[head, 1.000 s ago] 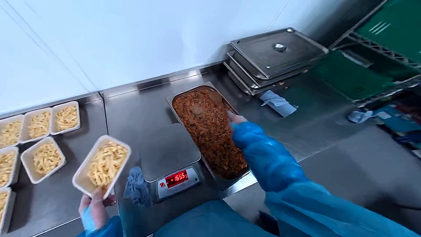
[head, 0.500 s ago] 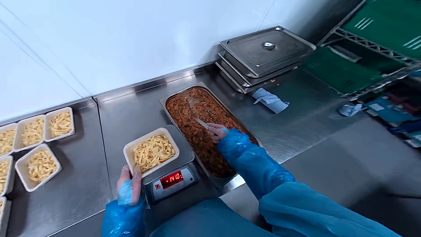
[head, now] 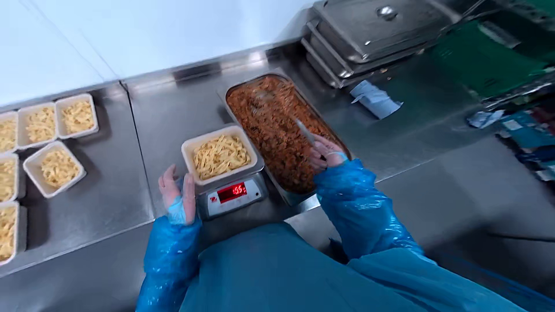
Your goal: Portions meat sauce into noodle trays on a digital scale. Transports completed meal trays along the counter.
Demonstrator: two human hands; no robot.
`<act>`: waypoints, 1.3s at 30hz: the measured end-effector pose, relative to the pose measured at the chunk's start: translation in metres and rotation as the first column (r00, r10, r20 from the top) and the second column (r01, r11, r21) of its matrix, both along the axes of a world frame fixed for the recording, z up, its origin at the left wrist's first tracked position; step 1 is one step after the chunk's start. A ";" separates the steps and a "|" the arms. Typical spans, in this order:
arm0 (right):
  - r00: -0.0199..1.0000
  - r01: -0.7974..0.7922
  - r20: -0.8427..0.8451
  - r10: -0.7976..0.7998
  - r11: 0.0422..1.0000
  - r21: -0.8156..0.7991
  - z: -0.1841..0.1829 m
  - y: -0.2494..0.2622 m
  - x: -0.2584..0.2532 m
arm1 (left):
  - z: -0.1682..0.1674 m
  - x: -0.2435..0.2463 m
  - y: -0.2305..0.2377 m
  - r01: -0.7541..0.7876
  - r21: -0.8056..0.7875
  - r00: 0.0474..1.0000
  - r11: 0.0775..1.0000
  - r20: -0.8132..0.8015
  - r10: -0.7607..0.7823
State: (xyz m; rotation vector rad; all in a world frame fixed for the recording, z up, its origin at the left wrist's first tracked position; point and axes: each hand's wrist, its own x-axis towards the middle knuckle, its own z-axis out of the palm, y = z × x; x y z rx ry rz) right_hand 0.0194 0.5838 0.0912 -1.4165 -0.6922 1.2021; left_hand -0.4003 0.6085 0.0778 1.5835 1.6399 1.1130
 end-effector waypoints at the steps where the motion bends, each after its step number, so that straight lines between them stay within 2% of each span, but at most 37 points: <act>1: 1.000 -0.005 0.015 0.005 1.000 -0.011 0.001 -0.008 -0.002 | -0.006 -0.006 -0.006 0.010 -0.023 0.995 1.000 0.097 -0.008; 4: 1.000 0.013 -0.011 -0.013 1.000 -0.009 0.002 -0.030 -0.008 | -0.029 -0.013 -0.026 0.102 -0.146 0.953 0.984 0.297 -0.055; 6: 1.000 0.003 -0.019 -0.003 1.000 0.001 0.003 -0.042 -0.011 | -0.052 -0.010 -0.040 0.168 -0.180 0.940 0.969 0.325 -0.103; 8: 1.000 0.000 -0.013 0.001 1.000 0.008 0.006 -0.049 -0.017 | -0.071 -0.004 -0.047 0.155 -0.182 0.979 0.971 0.162 -0.126; 10: 1.000 0.016 -0.005 -0.016 1.000 0.003 0.008 -0.054 -0.023 | -0.075 0.003 -0.048 0.104 -0.194 0.994 0.975 -0.006 -0.107; 12: 1.000 0.028 0.003 -0.028 1.000 0.015 0.009 -0.056 -0.027 | -0.073 0.008 -0.046 0.070 -0.207 0.990 0.976 -0.102 -0.093; 17: 0.998 0.062 -0.001 -0.062 0.998 -0.017 0.013 -0.054 -0.030 | -0.073 0.022 -0.048 0.016 -0.172 0.978 0.985 -0.202 -0.051; 20: 0.994 0.103 -0.023 -0.103 0.994 -0.023 0.014 -0.052 -0.037 | -0.077 0.017 -0.048 0.023 -0.173 0.981 0.985 -0.187 -0.056; 26: 0.996 0.079 -0.045 -0.078 0.997 0.024 0.029 -0.061 -0.042 | -0.075 0.015 -0.047 0.019 -0.165 0.986 0.986 -0.158 -0.045; 31: 0.997 0.080 0.013 -0.081 0.994 0.075 0.044 -0.062 -0.044 | -0.068 0.024 -0.048 0.002 -0.194 0.952 0.981 -0.301 -0.061; 33: 0.996 0.077 0.037 -0.080 0.994 0.082 0.052 -0.061 -0.047 | -0.071 0.016 -0.050 0.045 -0.168 0.959 0.985 -0.268 -0.089; 37: 0.992 0.089 0.086 -0.096 0.992 0.088 0.071 -0.064 -0.055 | -0.075 0.004 -0.062 0.042 -0.074 0.999 0.996 0.026 -0.040; 39: 0.993 0.053 0.095 -0.064 0.992 0.118 0.080 -0.068 -0.057 | -0.068 0.001 -0.065 0.023 -0.021 0.996 1.000 0.082 -0.021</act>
